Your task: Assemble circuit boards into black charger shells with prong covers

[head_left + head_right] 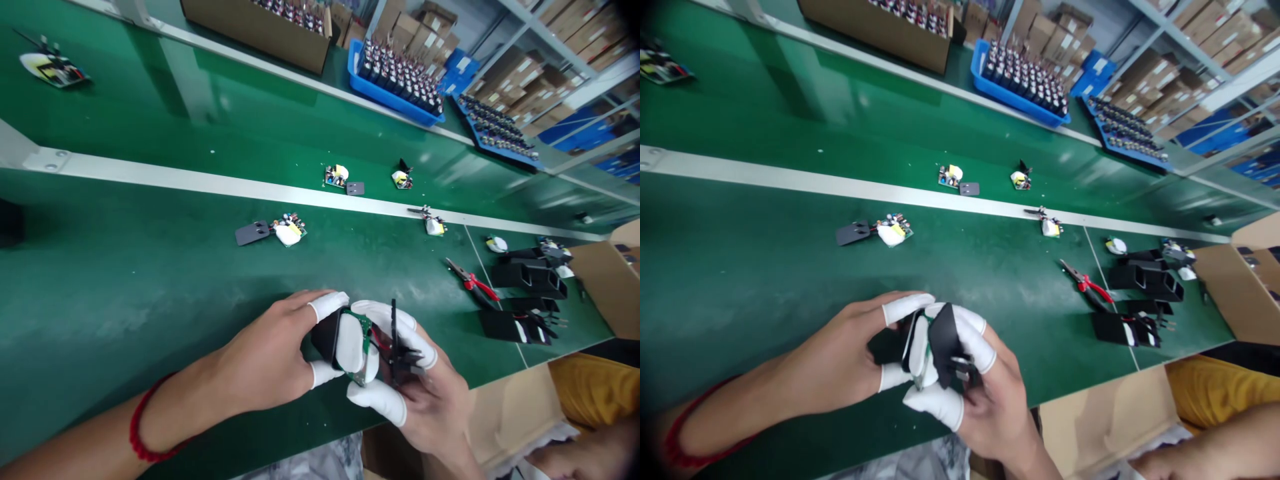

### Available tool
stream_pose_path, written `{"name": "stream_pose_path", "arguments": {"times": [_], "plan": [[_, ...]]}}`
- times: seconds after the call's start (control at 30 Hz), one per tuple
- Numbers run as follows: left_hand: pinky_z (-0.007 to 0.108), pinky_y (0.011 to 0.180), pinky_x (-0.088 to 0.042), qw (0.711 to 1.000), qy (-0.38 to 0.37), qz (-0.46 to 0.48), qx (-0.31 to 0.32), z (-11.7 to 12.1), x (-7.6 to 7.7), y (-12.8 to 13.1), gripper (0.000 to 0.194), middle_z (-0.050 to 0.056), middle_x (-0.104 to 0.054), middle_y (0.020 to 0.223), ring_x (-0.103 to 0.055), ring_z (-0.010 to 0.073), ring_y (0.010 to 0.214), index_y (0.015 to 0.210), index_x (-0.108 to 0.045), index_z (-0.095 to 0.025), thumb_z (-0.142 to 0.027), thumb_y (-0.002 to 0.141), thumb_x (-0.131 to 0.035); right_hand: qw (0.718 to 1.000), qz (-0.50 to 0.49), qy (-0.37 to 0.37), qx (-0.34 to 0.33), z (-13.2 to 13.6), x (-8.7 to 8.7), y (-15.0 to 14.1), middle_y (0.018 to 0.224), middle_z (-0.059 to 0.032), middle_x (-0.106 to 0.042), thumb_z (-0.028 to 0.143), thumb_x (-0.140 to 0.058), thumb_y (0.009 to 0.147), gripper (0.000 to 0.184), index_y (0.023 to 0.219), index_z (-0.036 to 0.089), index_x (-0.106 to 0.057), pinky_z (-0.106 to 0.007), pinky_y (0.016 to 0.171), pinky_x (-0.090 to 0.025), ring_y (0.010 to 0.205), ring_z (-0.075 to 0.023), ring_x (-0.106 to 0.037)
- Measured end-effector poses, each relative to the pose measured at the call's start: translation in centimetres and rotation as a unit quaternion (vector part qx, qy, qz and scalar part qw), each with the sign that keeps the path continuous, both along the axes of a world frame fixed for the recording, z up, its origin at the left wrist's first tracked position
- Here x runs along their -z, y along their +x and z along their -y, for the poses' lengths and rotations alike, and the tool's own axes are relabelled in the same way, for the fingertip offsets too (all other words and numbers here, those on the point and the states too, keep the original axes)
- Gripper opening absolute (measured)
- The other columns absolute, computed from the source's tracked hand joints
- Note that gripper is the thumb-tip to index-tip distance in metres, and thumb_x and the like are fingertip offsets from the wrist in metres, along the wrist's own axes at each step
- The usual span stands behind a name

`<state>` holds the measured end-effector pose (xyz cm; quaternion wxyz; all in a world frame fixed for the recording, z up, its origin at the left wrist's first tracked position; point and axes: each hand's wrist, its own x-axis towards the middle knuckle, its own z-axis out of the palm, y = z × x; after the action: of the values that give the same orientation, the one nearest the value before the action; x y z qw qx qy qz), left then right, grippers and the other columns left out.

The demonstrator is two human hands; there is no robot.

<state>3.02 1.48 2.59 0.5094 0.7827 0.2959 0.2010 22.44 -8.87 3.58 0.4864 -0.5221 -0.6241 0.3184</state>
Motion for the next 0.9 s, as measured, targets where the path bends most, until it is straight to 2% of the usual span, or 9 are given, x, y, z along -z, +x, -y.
{"name": "stream_pose_path", "arguments": {"times": [0.13, 0.27, 0.43, 0.5, 0.63, 0.77, 0.83, 0.9], "plan": [[0.038, 0.108, -0.048, 1.0, -0.017, -0.016, 0.011, -0.1, -0.5, -0.1, 0.056, 0.007, -0.062, 0.138, -0.061, 0.0297, 0.123, 0.132, -0.058, -0.019, -0.023, 0.078, -0.068, 1.0, 0.017, 0.002, 0.003, 0.2, 0.0, -0.1, 0.134, -0.0121, -0.061, 0.012, -0.079, 0.077, 0.072, 0.142, 0.028, -0.052, -0.043, 0.099, -0.055, 0.117, -0.0288, -0.063], [0.031, 0.107, -0.049, 0.999, -0.016, -0.022, 0.026, -0.2, -1.0, -0.1, 0.054, 0.004, -0.063, 0.136, -0.061, 0.0242, 0.123, 0.132, -0.056, -0.02, -0.026, 0.08, -0.071, 0.999, 0.029, 0.022, 0.007, 0.4, -0.1, -0.2, 0.133, -0.013, -0.061, 0.013, -0.078, 0.079, 0.071, 0.143, 0.026, -0.051, -0.042, 0.097, -0.057, 0.117, -0.0288, -0.064], [0.028, 0.107, -0.047, 0.999, 0.022, -0.018, 0.033, -0.2, -0.9, -0.2, 0.055, 0.006, -0.062, 0.137, -0.06, 0.0222, 0.124, 0.134, -0.054, -0.018, -0.021, 0.081, -0.07, 0.991, 0.105, 0.088, -0.009, 0.3, -0.2, 0.0, 0.134, -0.014, -0.062, 0.012, -0.083, 0.073, 0.083, 0.147, 0.024, -0.046, -0.042, 0.1, -0.054, 0.121, -0.0302, -0.062], [0.027, 0.107, -0.047, 0.999, 0.017, -0.017, 0.032, -0.3, -0.9, -0.2, 0.055, 0.006, -0.064, 0.135, -0.061, 0.0216, 0.122, 0.133, -0.055, -0.017, -0.021, 0.08, -0.071, 0.99, 0.106, 0.091, -0.008, 0.4, -0.1, 0.1, 0.135, -0.0145, -0.061, 0.012, -0.083, 0.073, 0.085, 0.147, 0.023, -0.045, -0.042, 0.1, -0.054, 0.121, -0.0306, -0.062], [0.024, 0.104, -0.048, 1.0, -0.002, -0.005, 0.029, -0.3, -1.2, -0.1, 0.051, 0.002, -0.069, 0.126, -0.066, 0.0197, 0.114, 0.126, -0.06, -0.019, -0.025, 0.077, -0.074, 0.997, 0.052, 0.052, -0.006, 0.6, 0.3, 0.1, 0.137, -0.0125, -0.059, 0.011, -0.081, 0.075, 0.079, 0.146, 0.023, -0.047, -0.04, 0.103, -0.053, 0.121, -0.0281, -0.061], [0.023, 0.103, -0.048, 1.0, -0.001, 0.0, 0.029, -0.2, -1.6, 0.0, 0.047, 0.0, -0.069, 0.126, -0.066, 0.0194, 0.114, 0.122, -0.063, -0.021, -0.021, 0.076, -0.071, 0.998, 0.049, 0.022, -0.019, 0.4, 0.1, -0.2, 0.139, -0.0111, -0.054, 0.009, -0.08, 0.075, 0.081, 0.146, 0.026, -0.046, -0.036, 0.104, -0.05, 0.125, -0.0266, -0.057], [0.024, 0.1, -0.051, 1.0, -0.011, -0.002, 0.019, -0.1, -1.6, 0.0, 0.047, -0.001, -0.071, 0.123, -0.067, 0.0205, 0.111, 0.12, -0.064, -0.022, -0.023, 0.074, -0.074, 0.999, 0.041, -0.017, -0.01, 0.3, -0.1, -0.4, 0.143, -0.0106, -0.047, 0.017, -0.083, 0.075, 0.079, 0.145, 0.03, -0.047, -0.039, 0.103, -0.05, 0.128, -0.0285, -0.053], [0.027, 0.097, -0.054, 0.999, -0.035, -0.015, -0.009, 0.0, -1.5, 0.1, 0.053, 0.001, -0.072, 0.122, -0.069, 0.0231, 0.109, 0.123, -0.064, -0.022, -0.03, 0.073, -0.079, 0.997, -0.015, -0.08, 0.017, 0.3, -0.1, -0.8, 0.134, -0.0106, -0.052, 0.04, -0.087, 0.071, 0.086, 0.146, 0.033, -0.046, -0.038, 0.091, -0.056, 0.113, -0.0278, -0.06]]}}
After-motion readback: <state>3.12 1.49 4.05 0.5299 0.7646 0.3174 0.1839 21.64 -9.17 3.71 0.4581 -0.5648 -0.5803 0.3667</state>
